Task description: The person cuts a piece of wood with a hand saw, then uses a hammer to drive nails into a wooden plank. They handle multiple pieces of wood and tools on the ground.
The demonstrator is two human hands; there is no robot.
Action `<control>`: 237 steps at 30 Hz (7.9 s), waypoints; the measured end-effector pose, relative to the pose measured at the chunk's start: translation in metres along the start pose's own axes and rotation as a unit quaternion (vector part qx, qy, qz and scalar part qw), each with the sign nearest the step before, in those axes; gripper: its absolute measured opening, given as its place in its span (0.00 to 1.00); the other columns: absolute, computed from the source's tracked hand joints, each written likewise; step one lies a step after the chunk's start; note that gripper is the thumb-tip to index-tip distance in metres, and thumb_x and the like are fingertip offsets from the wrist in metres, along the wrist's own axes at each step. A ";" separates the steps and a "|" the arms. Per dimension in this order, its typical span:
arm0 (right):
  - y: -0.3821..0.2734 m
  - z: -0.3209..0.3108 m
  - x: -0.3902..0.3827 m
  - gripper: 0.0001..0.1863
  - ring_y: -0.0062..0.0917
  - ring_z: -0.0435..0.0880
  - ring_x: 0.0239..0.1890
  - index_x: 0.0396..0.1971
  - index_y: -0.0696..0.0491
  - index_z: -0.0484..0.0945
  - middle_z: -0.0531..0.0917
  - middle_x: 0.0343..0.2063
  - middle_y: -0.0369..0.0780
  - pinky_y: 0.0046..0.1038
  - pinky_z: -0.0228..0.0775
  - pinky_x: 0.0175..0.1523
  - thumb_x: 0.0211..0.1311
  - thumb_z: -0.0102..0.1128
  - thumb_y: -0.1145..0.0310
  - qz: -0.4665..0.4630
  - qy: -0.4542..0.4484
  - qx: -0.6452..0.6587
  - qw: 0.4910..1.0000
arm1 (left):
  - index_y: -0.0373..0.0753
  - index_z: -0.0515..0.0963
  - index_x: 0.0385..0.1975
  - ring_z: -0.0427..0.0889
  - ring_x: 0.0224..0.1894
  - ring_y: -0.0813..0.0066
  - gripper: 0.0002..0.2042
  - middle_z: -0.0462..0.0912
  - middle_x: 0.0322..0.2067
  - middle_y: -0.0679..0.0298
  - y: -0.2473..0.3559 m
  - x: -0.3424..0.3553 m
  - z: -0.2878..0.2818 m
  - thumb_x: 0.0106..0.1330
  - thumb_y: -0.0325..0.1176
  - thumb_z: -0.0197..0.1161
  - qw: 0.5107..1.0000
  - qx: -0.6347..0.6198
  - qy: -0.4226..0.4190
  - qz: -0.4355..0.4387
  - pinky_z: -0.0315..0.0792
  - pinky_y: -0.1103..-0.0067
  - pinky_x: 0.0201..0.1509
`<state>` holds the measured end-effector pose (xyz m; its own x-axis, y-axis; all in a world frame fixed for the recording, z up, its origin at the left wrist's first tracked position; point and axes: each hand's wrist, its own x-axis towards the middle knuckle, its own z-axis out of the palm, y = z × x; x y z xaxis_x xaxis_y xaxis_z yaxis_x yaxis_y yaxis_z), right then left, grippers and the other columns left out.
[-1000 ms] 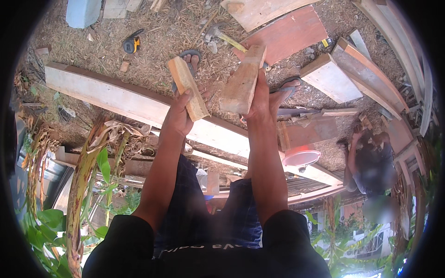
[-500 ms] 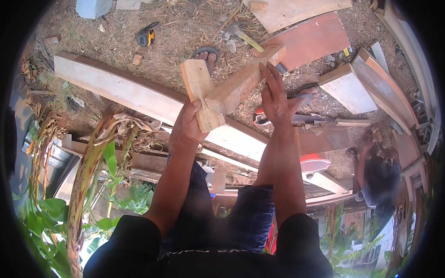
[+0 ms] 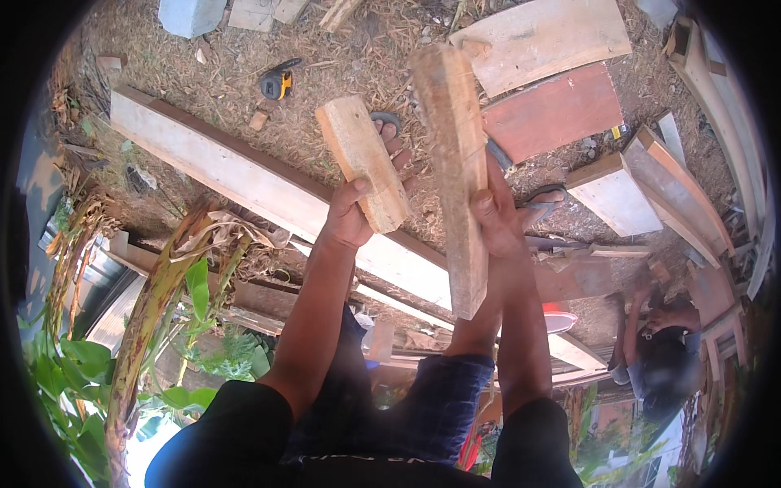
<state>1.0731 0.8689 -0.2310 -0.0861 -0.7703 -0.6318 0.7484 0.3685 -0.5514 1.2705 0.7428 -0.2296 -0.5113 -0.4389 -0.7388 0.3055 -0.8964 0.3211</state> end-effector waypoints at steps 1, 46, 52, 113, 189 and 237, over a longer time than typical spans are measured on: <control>0.002 0.001 -0.002 0.49 0.33 0.72 0.65 0.76 0.58 0.49 0.71 0.64 0.47 0.33 0.70 0.65 0.68 0.63 0.46 0.003 -0.026 -0.047 0.999 | 0.42 0.53 0.74 0.71 0.67 0.59 0.46 0.68 0.65 0.56 -0.003 0.002 0.001 0.58 0.39 0.74 1.000 0.004 0.004 -0.010 0.74 0.61 0.67; 0.028 0.008 -0.050 0.52 0.32 0.80 0.58 0.70 0.58 0.62 0.81 0.55 0.48 0.32 0.71 0.63 0.48 0.79 0.52 0.299 -0.251 -0.200 0.899 | 0.39 0.72 0.61 0.75 0.63 0.60 0.38 0.78 0.56 0.58 0.024 -0.007 0.063 0.49 0.48 0.75 0.217 0.828 -0.513 -0.060 0.64 0.62 0.69; 0.065 -0.068 -0.087 0.35 0.30 0.83 0.50 0.66 0.52 0.69 0.83 0.49 0.42 0.32 0.76 0.53 0.62 0.70 0.57 0.136 0.071 -0.260 0.953 | 0.34 0.69 0.62 0.77 0.58 0.53 0.45 0.78 0.52 0.52 0.045 -0.022 0.024 0.43 0.48 0.79 0.262 0.879 -0.369 -0.149 0.71 0.61 0.62; -0.545 0.392 -0.108 0.30 0.20 0.82 0.35 0.66 0.57 0.71 0.83 0.44 0.35 0.24 0.79 0.36 0.67 0.70 0.64 -0.133 0.118 -0.046 0.983 | 0.36 0.68 0.66 0.83 0.55 0.62 0.33 0.80 0.56 0.54 0.436 -0.145 0.536 0.75 0.59 0.53 0.947 0.233 -0.192 -0.106 0.79 0.64 0.60; -0.829 0.241 0.164 0.11 0.26 0.82 0.27 0.49 0.52 0.77 0.82 0.28 0.36 0.30 0.79 0.33 0.71 0.62 0.67 -0.073 0.580 0.479 0.655 | 0.50 0.85 0.43 0.82 0.54 0.69 0.20 0.86 0.44 0.67 0.455 0.654 1.203 0.46 0.32 0.78 -0.276 0.815 -0.490 0.141 0.67 0.72 0.63; -0.996 0.084 0.513 0.25 0.25 0.81 0.34 0.67 0.50 0.66 0.82 0.43 0.39 0.28 0.74 0.38 0.73 0.58 0.67 -0.256 0.582 0.544 0.547 | 0.54 0.76 0.44 0.77 0.51 0.73 0.10 0.79 0.40 0.72 0.447 0.794 1.237 0.67 0.30 0.54 -0.179 0.583 -0.747 0.265 0.66 0.70 0.59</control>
<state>0.3389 0.0629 0.0406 -0.3546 0.4583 -0.8150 0.3239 -0.7574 -0.5669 0.0076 -0.0828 0.0597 -0.1975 0.9756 -0.0957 0.9371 0.2166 0.2739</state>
